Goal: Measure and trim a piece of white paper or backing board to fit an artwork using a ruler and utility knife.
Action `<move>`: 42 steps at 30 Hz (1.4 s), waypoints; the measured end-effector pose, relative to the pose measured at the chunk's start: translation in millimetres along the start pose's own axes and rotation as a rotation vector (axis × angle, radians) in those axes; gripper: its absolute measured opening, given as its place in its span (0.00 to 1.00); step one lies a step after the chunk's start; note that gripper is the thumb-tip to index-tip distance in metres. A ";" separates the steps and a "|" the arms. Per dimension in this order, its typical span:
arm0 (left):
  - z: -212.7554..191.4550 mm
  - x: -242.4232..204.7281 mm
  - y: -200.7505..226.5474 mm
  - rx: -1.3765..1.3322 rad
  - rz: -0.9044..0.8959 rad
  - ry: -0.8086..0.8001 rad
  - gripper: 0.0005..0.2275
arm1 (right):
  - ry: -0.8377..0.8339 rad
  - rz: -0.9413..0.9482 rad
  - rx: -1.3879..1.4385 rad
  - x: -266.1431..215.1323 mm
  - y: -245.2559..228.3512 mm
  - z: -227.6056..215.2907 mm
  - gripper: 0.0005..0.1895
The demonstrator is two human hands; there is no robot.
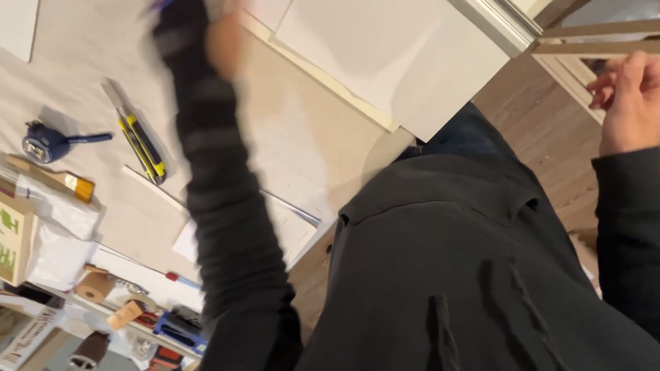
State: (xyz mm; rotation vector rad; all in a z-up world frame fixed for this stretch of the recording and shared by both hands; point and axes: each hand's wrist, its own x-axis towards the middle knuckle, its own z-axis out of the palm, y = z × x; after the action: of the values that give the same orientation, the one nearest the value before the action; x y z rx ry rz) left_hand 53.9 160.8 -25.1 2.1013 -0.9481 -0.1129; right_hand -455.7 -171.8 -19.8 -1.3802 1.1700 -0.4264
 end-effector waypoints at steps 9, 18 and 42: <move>-156.0 -183.2 -124.8 0.819 -0.685 -0.197 0.24 | -0.010 -0.062 -0.015 -41.6 3.2 19.3 0.18; -94.4 -139.6 30.6 0.285 -0.604 -0.031 0.15 | -0.357 -0.009 0.065 -102.5 -118.3 137.8 0.09; 171.6 59.1 164.7 0.512 0.063 -0.234 0.42 | -0.364 0.366 0.347 122.6 -75.4 -45.1 0.14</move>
State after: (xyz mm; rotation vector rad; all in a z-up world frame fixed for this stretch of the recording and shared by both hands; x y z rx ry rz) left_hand -65.9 -52.5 -9.6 2.5613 -1.2866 -0.0922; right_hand -412.2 -312.9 10.5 -0.8741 0.9646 -0.1009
